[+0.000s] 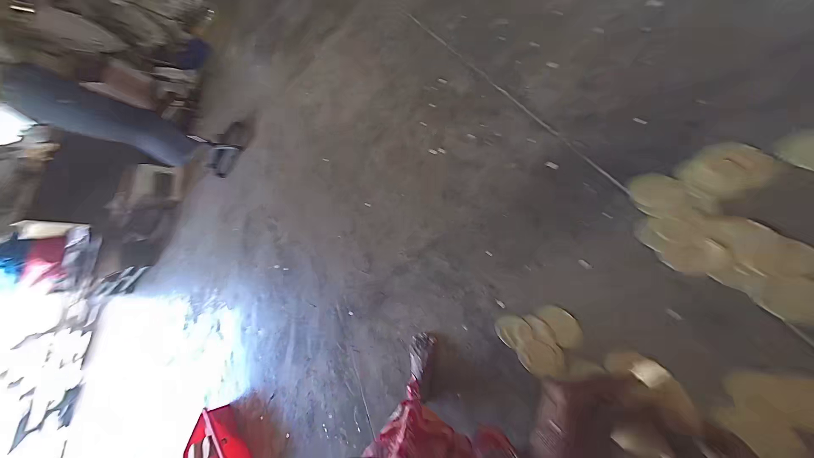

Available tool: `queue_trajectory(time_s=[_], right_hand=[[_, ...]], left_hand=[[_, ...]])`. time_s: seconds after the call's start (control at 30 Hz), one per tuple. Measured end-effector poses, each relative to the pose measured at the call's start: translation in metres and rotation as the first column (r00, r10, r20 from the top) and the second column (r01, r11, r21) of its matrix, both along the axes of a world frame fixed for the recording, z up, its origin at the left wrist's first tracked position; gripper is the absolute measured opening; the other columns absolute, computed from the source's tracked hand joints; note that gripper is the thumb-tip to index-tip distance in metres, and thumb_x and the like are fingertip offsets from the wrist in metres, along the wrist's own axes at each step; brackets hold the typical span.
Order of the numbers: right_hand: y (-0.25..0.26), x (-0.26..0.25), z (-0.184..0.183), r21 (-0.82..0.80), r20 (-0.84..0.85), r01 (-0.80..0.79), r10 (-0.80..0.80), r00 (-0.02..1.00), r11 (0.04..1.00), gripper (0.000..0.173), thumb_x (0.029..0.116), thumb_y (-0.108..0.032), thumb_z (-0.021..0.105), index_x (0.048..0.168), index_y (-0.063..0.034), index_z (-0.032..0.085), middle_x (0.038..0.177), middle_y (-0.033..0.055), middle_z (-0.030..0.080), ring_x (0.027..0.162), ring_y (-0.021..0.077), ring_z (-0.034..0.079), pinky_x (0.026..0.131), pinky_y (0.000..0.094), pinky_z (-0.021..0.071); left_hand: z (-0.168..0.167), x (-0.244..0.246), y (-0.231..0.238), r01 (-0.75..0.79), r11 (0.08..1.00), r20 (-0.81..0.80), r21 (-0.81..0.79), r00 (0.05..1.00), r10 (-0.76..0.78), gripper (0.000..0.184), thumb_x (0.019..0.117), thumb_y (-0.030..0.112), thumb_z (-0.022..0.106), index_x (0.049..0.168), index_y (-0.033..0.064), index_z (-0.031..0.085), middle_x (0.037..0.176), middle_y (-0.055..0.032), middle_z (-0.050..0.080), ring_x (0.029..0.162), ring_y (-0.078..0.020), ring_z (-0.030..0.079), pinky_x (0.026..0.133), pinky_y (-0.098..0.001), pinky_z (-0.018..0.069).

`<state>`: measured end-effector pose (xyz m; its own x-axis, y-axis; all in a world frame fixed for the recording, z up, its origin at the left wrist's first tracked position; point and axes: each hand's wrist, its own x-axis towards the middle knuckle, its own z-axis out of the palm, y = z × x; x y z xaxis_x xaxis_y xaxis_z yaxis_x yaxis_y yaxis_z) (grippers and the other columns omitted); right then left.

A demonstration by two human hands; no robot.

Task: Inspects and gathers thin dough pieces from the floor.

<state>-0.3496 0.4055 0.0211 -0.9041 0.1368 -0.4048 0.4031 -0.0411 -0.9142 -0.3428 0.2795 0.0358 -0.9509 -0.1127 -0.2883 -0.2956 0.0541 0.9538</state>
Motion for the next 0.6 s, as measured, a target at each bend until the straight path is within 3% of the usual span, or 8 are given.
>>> queue_trajectory(time_s=[0.07, 0.1, 0.17, 0.23, 0.37, 0.5, 0.6], right_hand=[[0.007, 0.007, 0.009, 0.081, 0.115, 0.115, -0.123, 0.986, 0.990, 0.018, 0.0896, -0.007, 0.064, 0.106, 0.0000, 0.061, 0.096, -0.0057, 0.067, 0.088, 0.0024, 0.068, 0.077, 0.0260, 0.0611], [0.012, 0.013, 0.007, 0.089, 0.145, 0.198, -0.209, 0.967, 0.976, 0.017, 0.0874, -0.005, 0.064, 0.104, -0.0023, 0.061, 0.092, -0.0058, 0.068, 0.083, 0.0029, 0.069, 0.074, 0.0253, 0.0614], [0.028, 0.023, -0.007, 0.042, 0.110, 0.316, -0.319, 0.941, 0.948, 0.014, 0.0889, 0.001, 0.063, 0.100, -0.0077, 0.064, 0.085, -0.0077, 0.071, 0.076, 0.0021, 0.069, 0.069, 0.0213, 0.0609], [0.046, 0.034, -0.018, -0.020, 0.089, 0.386, -0.383, 0.919, 0.922, 0.014, 0.0906, 0.005, 0.062, 0.098, -0.0070, 0.066, 0.083, -0.0052, 0.072, 0.074, 0.0038, 0.070, 0.068, 0.0210, 0.0613], [0.076, 0.062, -0.029, -0.046, 0.113, 0.481, -0.474, 0.873, 0.875, 0.017, 0.0918, 0.008, 0.059, 0.099, -0.0061, 0.065, 0.085, -0.0036, 0.074, 0.077, 0.0042, 0.071, 0.072, 0.0213, 0.0618], [0.103, 0.085, -0.046, -0.029, 0.137, 0.544, -0.536, 0.833, 0.839, 0.015, 0.0940, 0.006, 0.058, 0.100, -0.0068, 0.063, 0.083, -0.0045, 0.073, 0.074, 0.0037, 0.071, 0.070, 0.0207, 0.0611], [0.129, 0.111, -0.082, 0.237, 0.196, 0.533, -0.577, 0.793, 0.813, 0.011, 0.0953, 0.000, 0.061, 0.105, -0.0049, 0.061, 0.083, -0.0031, 0.070, 0.073, 0.0045, 0.070, 0.068, 0.0221, 0.0610]], left_hand=[[0.000, -0.001, 0.000, -0.067, 0.991, 0.149, 0.112, 0.988, 0.050, 0.026, 0.1004, -0.001, 0.047, 0.113, -0.0140, 0.066, 0.101, -0.0172, 0.072, 0.092, -0.0119, 0.068, 0.088, -0.0288, 0.0551], [-0.008, 0.000, 0.000, -0.128, 0.974, 0.272, 0.185, 0.959, 0.075, 0.027, 0.1030, 0.002, 0.045, 0.116, -0.0118, 0.064, 0.100, -0.0126, 0.070, 0.088, -0.0082, 0.066, 0.082, -0.0267, 0.0565], [-0.030, 0.000, -0.003, -0.250, 0.922, 0.406, 0.294, 0.907, 0.117, 0.030, 0.1052, 0.005, 0.042, 0.124, -0.0070, 0.061, 0.101, -0.0073, 0.071, 0.085, -0.0089, 0.069, 0.075, -0.0292, 0.0600], [-0.043, -0.002, -0.006, -0.346, 0.864, 0.460, 0.365, 0.874, 0.156, 0.031, 0.1047, 0.005, 0.037, 0.124, -0.0037, 0.060, 0.098, -0.0049, 0.072, 0.082, -0.0113, 0.071, 0.072, -0.0303, 0.0616], [-0.052, 0.000, -0.007, -0.487, 0.805, 0.571, 0.338, 0.786, 0.236, 0.028, 0.1065, 0.001, 0.036, 0.120, -0.0027, 0.059, 0.096, -0.0075, 0.070, 0.082, -0.0161, 0.072, 0.073, -0.0334, 0.0625], [-0.061, 0.007, 0.001, -0.434, 0.843, 0.549, 0.318, 0.809, 0.210, 0.029, 0.1058, 0.000, 0.035, 0.120, -0.0041, 0.060, 0.098, -0.0095, 0.071, 0.084, -0.0174, 0.073, 0.074, -0.0343, 0.0630], [-0.060, 0.016, 0.009, -0.300, 0.901, 0.489, 0.313, 0.864, 0.118, 0.030, 0.1055, 0.000, 0.035, 0.122, -0.0058, 0.059, 0.101, -0.0098, 0.071, 0.087, -0.0165, 0.072, 0.077, -0.0342, 0.0629]])
